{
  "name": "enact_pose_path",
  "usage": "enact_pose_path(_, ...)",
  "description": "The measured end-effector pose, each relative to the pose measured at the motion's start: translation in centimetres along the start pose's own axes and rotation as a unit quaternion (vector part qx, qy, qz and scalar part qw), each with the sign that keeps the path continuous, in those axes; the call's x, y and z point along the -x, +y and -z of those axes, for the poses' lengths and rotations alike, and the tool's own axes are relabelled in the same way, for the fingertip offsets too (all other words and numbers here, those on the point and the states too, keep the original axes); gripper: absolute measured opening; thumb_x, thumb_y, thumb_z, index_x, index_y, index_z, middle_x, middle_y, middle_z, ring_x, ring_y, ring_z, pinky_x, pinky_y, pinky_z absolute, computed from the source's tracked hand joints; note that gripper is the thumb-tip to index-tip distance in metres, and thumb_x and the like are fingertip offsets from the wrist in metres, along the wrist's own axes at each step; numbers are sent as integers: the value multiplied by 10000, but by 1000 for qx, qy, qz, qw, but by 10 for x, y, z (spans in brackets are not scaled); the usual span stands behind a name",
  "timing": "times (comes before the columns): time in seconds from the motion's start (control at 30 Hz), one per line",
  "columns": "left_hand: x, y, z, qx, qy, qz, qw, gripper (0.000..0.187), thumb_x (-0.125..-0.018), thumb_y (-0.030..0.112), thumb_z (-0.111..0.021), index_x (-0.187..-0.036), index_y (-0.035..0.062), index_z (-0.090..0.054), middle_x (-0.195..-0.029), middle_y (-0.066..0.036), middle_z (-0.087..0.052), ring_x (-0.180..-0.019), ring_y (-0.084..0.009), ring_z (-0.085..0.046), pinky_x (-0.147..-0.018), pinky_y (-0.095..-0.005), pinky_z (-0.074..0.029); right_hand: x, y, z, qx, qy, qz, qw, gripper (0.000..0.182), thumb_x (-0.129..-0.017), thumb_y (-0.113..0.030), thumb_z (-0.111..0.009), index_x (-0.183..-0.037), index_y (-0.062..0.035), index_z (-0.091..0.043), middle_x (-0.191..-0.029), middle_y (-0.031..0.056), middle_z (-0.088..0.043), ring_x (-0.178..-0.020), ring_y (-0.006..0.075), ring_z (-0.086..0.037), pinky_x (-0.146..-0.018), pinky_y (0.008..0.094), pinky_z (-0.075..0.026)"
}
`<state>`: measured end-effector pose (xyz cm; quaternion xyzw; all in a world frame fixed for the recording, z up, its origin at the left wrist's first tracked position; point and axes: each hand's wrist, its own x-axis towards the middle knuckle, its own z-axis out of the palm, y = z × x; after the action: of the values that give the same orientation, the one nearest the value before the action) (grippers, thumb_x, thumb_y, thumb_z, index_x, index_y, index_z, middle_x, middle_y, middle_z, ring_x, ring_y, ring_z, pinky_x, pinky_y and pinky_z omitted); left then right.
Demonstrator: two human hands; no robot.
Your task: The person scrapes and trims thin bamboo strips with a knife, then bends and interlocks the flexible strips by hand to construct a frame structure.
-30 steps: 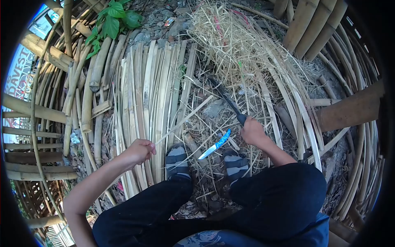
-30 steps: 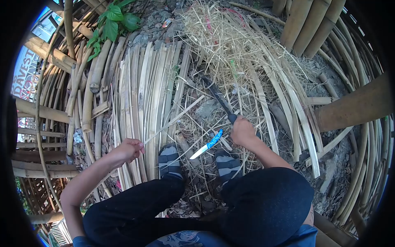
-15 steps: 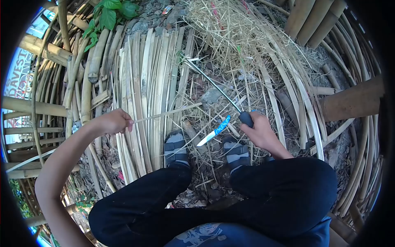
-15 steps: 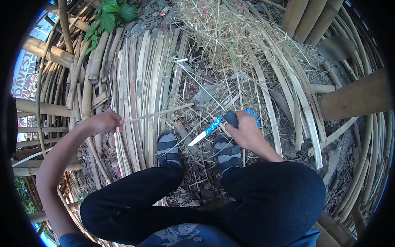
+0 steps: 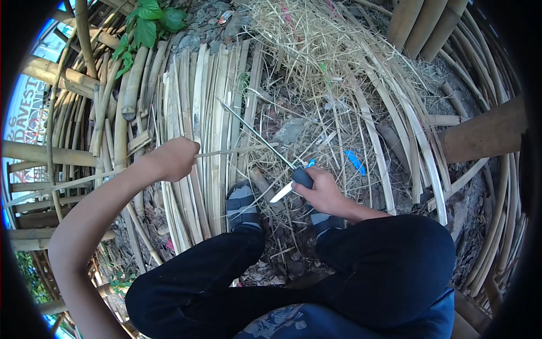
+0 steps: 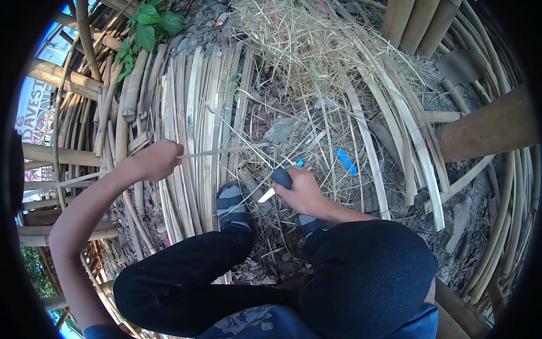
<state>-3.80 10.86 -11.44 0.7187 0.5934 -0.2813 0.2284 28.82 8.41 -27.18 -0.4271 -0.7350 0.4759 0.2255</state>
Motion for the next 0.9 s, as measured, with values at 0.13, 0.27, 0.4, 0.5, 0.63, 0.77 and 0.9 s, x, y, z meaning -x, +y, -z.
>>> enact_pose_path(0.13, 7, 19, 5, -176, 11, 0, 984, 122, -814, 41, -562, -863, 9, -670, -810, -184, -655, -800, -357, -649, -724, -442, -512, -10, -3, 1, 10, -33, -65, 997, 335, -729, -205, -719, -855, 81, -598, -821, 163, -582, -761, 287, -597, -685, 367, -473)
enact_pose_path(0.27, 6, 33, 3, -179, 145, 5, 973, 69, -714, 13, -601, -746, 37, -657, -763, -157, -663, -748, -302, -680, -648, -407, -538, -14, -7, 6, -3, 17, 64, 998, 295, -676, -97, -680, -892, 80, -585, -987, 197, -553, -915, 324, -576, -781, 381, -470)
enact_pose_path(0.4, 7, 66, 2, -210, 244, -12, 947, 56, -671, 16, -625, -712, 52, -639, -693, -119, -656, -705, -281, -673, -587, -367, -530, -22, -28, 22, 6, 6, 99, 995, 300, -726, -87, -646, -952, 88, -556, -952, 229, -549, -892, 375, -569, -782, 411, -460)
enact_pose_path(0.5, 3, 84, 2, -251, 256, -27, 933, 36, -696, 32, -595, -714, 46, -622, -709, -93, -648, -708, -238, -663, -585, -343, -523, -25, -53, 39, 36, -20, 82, 996, 294, -780, -116, -633, -965, 96, -549, -885, 241, -567, -822, 387, -585, -743, 431, -460)
enact_pose_path(0.63, -6, 91, 6, -254, 272, -24, 928, 37, -682, 37, -588, -696, 44, -622, -704, -99, -649, -686, -233, -655, -582, -348, -514, -12, -60, 38, 33, -68, -14, 997, 325, -882, -209, -605, -883, 101, -506, -687, 246, -572, -623, 405, -597, -586, 448, -463)
enact_pose_path(0.77, -15, 95, 9, -270, 316, -45, 909, 44, -669, 39, -572, -660, 37, -615, -676, -117, -644, -657, -235, -645, -582, -352, -497, -4, -52, 32, 34, -77, 17, 996, 352, -911, -244, -591, -887, 91, -485, -634, 249, -564, -600, 414, -604, -561, 454, -466)
enact_pose_path(0.9, -17, 100, 14, -256, 314, -48, 913, 55, -671, 38, -562, -655, 30, -615, -654, -126, -637, -640, -239, -640, -585, -354, -494, -2, -62, 39, 45, -97, 10, 994, 377, -918, -245, -555, -879, 118, -467, -674, 276, -582, -658, 456, -611, -614, 486, -492)
